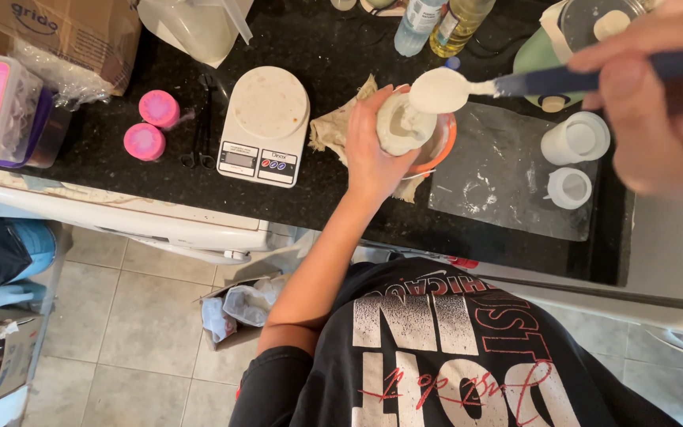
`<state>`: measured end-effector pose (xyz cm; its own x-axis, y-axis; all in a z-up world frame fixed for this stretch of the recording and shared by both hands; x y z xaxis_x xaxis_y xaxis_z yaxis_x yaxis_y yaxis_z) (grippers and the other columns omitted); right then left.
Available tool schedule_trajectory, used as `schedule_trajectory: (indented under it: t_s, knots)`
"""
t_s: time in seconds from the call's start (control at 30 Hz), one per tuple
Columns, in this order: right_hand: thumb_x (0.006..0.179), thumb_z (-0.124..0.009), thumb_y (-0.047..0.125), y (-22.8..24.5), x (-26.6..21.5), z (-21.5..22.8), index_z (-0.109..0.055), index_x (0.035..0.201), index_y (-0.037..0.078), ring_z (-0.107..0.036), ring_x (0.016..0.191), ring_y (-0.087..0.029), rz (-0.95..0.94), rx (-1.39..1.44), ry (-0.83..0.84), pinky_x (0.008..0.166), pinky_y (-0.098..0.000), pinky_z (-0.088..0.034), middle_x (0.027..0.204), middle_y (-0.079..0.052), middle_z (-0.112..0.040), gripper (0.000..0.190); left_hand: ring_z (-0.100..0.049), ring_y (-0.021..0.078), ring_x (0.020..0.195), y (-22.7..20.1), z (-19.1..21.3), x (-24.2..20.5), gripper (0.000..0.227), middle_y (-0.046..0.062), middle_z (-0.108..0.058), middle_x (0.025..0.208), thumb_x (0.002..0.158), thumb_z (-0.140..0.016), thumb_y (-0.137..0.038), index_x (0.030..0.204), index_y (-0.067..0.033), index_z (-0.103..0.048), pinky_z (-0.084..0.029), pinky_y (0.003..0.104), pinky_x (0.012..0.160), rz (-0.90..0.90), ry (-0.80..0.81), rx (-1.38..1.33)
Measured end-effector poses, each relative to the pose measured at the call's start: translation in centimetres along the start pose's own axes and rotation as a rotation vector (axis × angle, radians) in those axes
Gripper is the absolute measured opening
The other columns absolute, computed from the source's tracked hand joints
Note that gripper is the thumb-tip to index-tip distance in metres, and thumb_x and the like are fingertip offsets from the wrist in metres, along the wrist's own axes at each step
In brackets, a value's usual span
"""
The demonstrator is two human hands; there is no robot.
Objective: Filling a small mold with a white mixture using a spoon and inspecting a silicone mold
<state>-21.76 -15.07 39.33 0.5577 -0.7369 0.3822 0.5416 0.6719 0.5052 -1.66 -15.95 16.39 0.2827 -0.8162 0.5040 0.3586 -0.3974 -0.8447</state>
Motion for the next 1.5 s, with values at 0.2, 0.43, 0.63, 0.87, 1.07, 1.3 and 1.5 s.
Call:
schedule_trajectory:
  t_s: [0.2,0.43,0.63,0.87,1.07,1.3,1.5]
  knots:
    - [0.102,-0.061,0.011,0.4,-0.5,-2.2,-0.075,0.113,-0.003,-0.045,0.055,-0.023,0.106,-0.061,0.156,0.061,-0.0368,-0.035,0.070,-0.012,-0.058,0.023,-0.058,0.0284,0.126,-0.1,0.0,-0.3,0.075,0.005,-0.058,0.135,0.079,-0.086,-0.017,0.143,-0.0180,-0.046,-0.052,0.044,0.105,0.001,-0.002,-0.003]
    - [0.102,-0.065,0.015,-1.3,-3.9,-6.8,-0.064,0.134,0.021,-0.063,0.070,-0.024,0.389,-0.289,0.208,0.058,-0.0387,-0.044,0.086,0.003,-0.070,0.032,-0.058,0.0290,0.128,-0.4,0.3,-0.2,0.078,0.004,-0.058,0.137,0.077,-0.088,-0.014,0.142,-0.0192,-0.046,-0.049,0.044,0.108,0.020,0.018,-0.008]
    - [0.099,-0.052,0.002,-5.2,-1.8,-3.9,-0.061,0.119,-0.015,-0.055,0.065,-0.021,-0.065,0.311,-0.138,0.060,-0.0290,-0.039,0.079,-0.018,-0.056,0.027,-0.057,0.0297,0.129,0.1,0.9,-0.5,0.078,0.006,-0.057,0.137,0.076,-0.086,-0.010,0.143,-0.0162,-0.046,-0.051,0.044,0.107,0.030,-0.007,-0.023]
    - [0.109,-0.055,0.014,-15.2,-3.1,-7.0,-0.070,0.095,0.009,-0.038,0.050,-0.006,-0.778,0.938,-0.535,0.045,-0.0199,-0.017,0.066,-0.003,-0.054,0.021,-0.058,0.0297,0.124,0.4,0.7,-0.3,0.079,0.008,-0.059,0.132,0.072,-0.083,-0.009,0.143,-0.0151,-0.047,-0.050,0.042,0.106,0.055,0.006,-0.010]
    - [0.102,-0.056,0.016,-16.3,-5.6,-10.7,-0.064,0.106,0.007,-0.032,0.057,-0.002,-1.206,1.235,-0.534,0.043,-0.0141,-0.015,0.070,0.000,-0.044,0.013,-0.058,0.0288,0.122,0.3,0.3,-0.3,0.081,0.008,-0.057,0.131,0.071,-0.081,-0.006,0.143,-0.0148,-0.045,-0.050,0.040,0.103,0.033,0.019,-0.012]
    - [0.098,-0.059,0.019,-23.1,-8.9,-11.7,-0.066,0.098,0.010,-0.030,0.051,-0.004,-1.103,1.294,-0.628,0.039,-0.0162,-0.012,0.063,0.003,-0.042,0.012,-0.060,0.0335,0.126,4.7,2.3,-1.9,0.079,0.015,-0.059,0.133,0.070,-0.090,-0.017,0.139,-0.0064,-0.051,-0.050,0.041,0.107,0.154,0.000,0.042]
    - [0.118,-0.056,0.019,-23.7,-8.5,-16.0,-0.067,0.119,0.008,-0.050,0.064,-0.006,-0.477,0.575,-0.377,0.054,-0.0188,-0.036,0.073,0.002,-0.053,0.016,-0.061,0.0301,0.125,4.9,5.1,-2.7,0.071,0.013,-0.058,0.133,0.081,-0.090,-0.017,0.138,-0.0078,-0.049,-0.050,0.040,0.109,0.038,-0.089,0.010]
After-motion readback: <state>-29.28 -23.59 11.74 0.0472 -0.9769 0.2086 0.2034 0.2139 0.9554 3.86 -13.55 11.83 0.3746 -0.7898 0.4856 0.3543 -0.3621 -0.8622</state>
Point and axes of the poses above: each hand's wrist, its own x-axis towards the middle knuckle, its own z-axis out of the back of the hand, y = z × x, the point moved 9 cm from there along x, towards the middle knuckle
